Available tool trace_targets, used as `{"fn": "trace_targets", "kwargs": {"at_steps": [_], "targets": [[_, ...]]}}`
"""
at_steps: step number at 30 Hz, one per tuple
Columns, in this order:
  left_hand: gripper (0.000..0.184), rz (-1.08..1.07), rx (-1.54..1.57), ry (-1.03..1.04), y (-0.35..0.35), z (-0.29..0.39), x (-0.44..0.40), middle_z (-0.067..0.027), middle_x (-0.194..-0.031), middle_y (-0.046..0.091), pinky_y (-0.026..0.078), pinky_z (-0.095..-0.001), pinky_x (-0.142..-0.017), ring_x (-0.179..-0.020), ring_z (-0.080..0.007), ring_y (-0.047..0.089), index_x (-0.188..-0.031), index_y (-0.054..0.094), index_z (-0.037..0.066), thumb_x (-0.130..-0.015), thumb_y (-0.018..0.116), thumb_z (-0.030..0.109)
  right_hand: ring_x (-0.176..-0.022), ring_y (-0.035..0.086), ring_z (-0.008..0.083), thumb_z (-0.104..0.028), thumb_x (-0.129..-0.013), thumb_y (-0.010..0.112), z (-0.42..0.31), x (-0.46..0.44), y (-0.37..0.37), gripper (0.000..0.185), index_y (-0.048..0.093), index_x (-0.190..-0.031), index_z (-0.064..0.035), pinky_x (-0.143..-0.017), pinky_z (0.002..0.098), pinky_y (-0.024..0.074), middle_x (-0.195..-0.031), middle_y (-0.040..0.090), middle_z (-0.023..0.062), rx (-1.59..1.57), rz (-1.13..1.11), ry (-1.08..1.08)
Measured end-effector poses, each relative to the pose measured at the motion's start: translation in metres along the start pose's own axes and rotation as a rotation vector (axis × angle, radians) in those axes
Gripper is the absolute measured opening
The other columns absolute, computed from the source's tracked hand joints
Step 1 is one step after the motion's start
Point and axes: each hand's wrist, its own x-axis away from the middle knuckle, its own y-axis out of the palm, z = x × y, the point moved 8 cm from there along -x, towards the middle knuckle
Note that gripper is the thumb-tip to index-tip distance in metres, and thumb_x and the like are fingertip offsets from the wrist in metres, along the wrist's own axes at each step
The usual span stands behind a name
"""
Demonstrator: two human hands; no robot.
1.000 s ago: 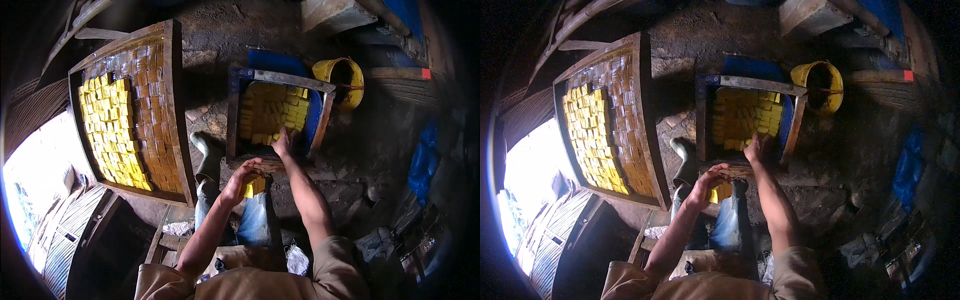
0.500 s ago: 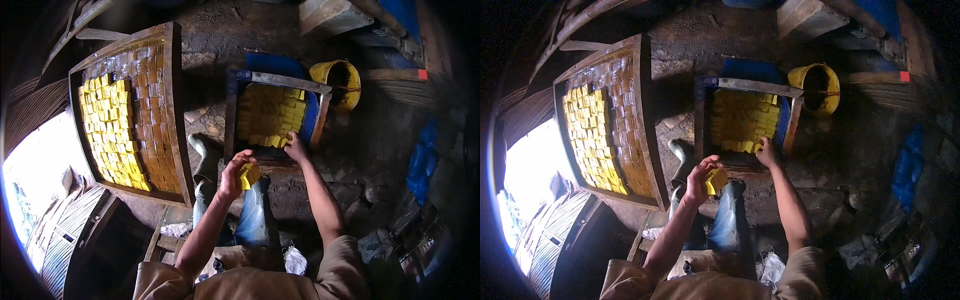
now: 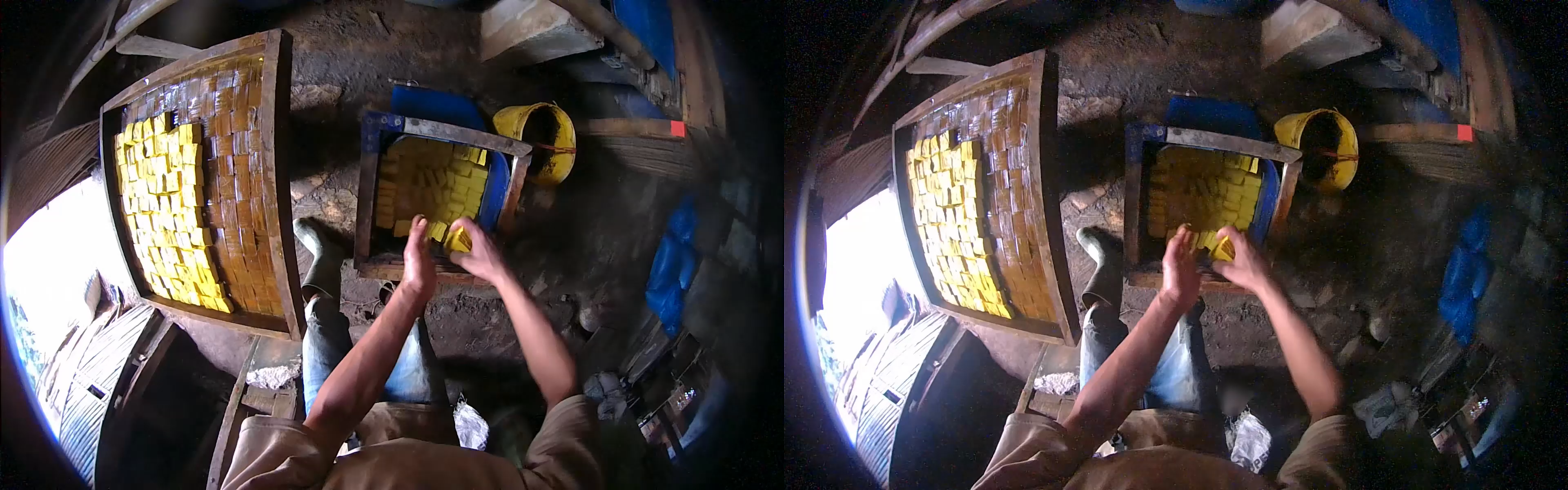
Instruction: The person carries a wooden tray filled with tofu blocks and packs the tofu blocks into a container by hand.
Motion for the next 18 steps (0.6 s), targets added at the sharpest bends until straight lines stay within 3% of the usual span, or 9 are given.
{"fn": "trace_targets", "kwargs": {"at_steps": [2,4,7,8,11,12,15,17,18], "targets": [[0.077,0.045,-0.165,0.101,-0.017,0.023,0.011,-0.0053,-0.160,0.021,-0.001,-0.0583,-0.114,-0.148,-0.0254,0.014,-0.153,0.023,0.020,-0.089,0.049,0.053,-0.110,0.050,0.0354,-0.013,-0.065,0.072,0.010,-0.023,-0.009,0.055,0.055,-0.117,-0.0095,-0.091,0.0439,0.0398,-0.110,0.053,0.0188,0.625,0.013,-0.140],[0.068,-0.008,-0.216,0.159,-0.032,0.038,0.025,-0.0059,-0.155,0.033,0.010,-0.0518,-0.114,-0.144,-0.0247,0.024,-0.150,0.032,0.018,-0.090,0.047,0.047,-0.108,0.049,0.0352,-0.010,-0.066,0.070,0.024,-0.046,0.001,0.055,0.057,-0.119,-0.0098,-0.092,0.0453,0.0361,-0.108,0.052,0.0196,1.019,-0.065,-0.185],[0.058,-0.061,-0.249,0.212,-0.042,0.060,0.052,-0.0047,-0.146,0.045,0.023,-0.0438,-0.110,-0.135,-0.0213,0.038,-0.142,0.042,0.014,-0.092,0.048,0.044,-0.105,0.050,0.0346,-0.009,-0.068,0.067,0.063,-0.064,0.023,0.047,0.059,-0.115,-0.0100,-0.090,0.0445,0.0368,-0.107,0.052,0.0204,1.185,0.031,-0.263],[0.059,-0.076,-0.259,0.227,-0.047,0.065,0.058,-0.0052,-0.146,0.045,0.024,-0.0434,-0.109,-0.135,-0.0216,0.038,-0.141,0.043,0.014,-0.091,0.048,0.046,-0.103,0.050,0.0338,-0.011,-0.071,0.065,0.067,-0.066,0.025,0.038,0.062,-0.109,-0.0109,-0.090,0.0448,0.0367,-0.107,0.052,0.0205,1.209,0.067,-0.246],[0.065,-0.130,-0.268,0.296,-0.062,0.077,0.082,-0.0088,-0.147,0.044,0.028,-0.0441,-0.108,-0.135,-0.0237,0.039,-0.139,0.043,0.013,-0.089,0.050,0.055,-0.101,0.051,0.0331,-0.013,-0.074,0.064,0.078,-0.064,0.032,0.034,0.062,-0.109,-0.0122,-0.091,0.0458,0.0367,-0.104,0.053,0.0181,1.273,0.241,-0.319],[0.066,-0.120,-0.253,0.291,-0.069,0.076,0.087,-0.0096,-0.147,0.043,0.029,-0.0445,-0.107,-0.135,-0.0242,0.040,-0.139,0.042,0.013,-0.089,0.050,0.056,-0.105,0.052,0.0341,-0.016,-0.072,0.069,0.090,-0.068,0.036,0.043,0.060,-0.115,-0.0138,-0.093,0.0471,0.0360,-0.107,0.057,0.0174,1.293,0.238,-0.283],[0.065,-0.105,-0.187,0.297,-0.086,0.082,0.105,-0.0129,-0.145,0.045,0.035,-0.0435,-0.104,-0.132,-0.0263,0.043,-0.138,0.042,0.012,-0.089,0.053,0.053,-0.113,0.051,0.0374,-0.017,-0.071,0.072,0.056,-0.059,0.020,0.054,0.056,-0.123,-0.0145,-0.096,0.0502,0.0349,-0.105,0.062,0.0174,1.331,-0.100,-0.118],[0.062,-0.112,-0.129,0.323,-0.095,0.096,0.119,-0.0139,-0.144,0.045,0.037,-0.0423,-0.103,-0.131,-0.0268,0.044,-0.136,0.043,0.011,-0.089,0.054,0.049,-0.103,0.058,0.0358,-0.017,-0.071,0.074,0.039,-0.061,-0.011,0.054,0.055,-0.122,-0.0144,-0.091,0.0483,0.0408,-0.100,0.065,0.0164,1.051,-0.184,0.037],[0.059,-0.122,-0.061,0.360,-0.100,0.107,0.130,-0.0143,-0.139,0.050,0.041,-0.0419,-0.100,-0.125,-0.0278,0.050,-0.135,0.044,0.010,-0.089,0.055,0.045,-0.098,0.061,0.0350,-0.017,-0.071,0.074,0.017,-0.063,-0.032,0.054,0.055,-0.121,-0.0144,-0.088,0.0474,0.0437,-0.097,0.067,0.0159,0.844,-0.110,0.067]]}}
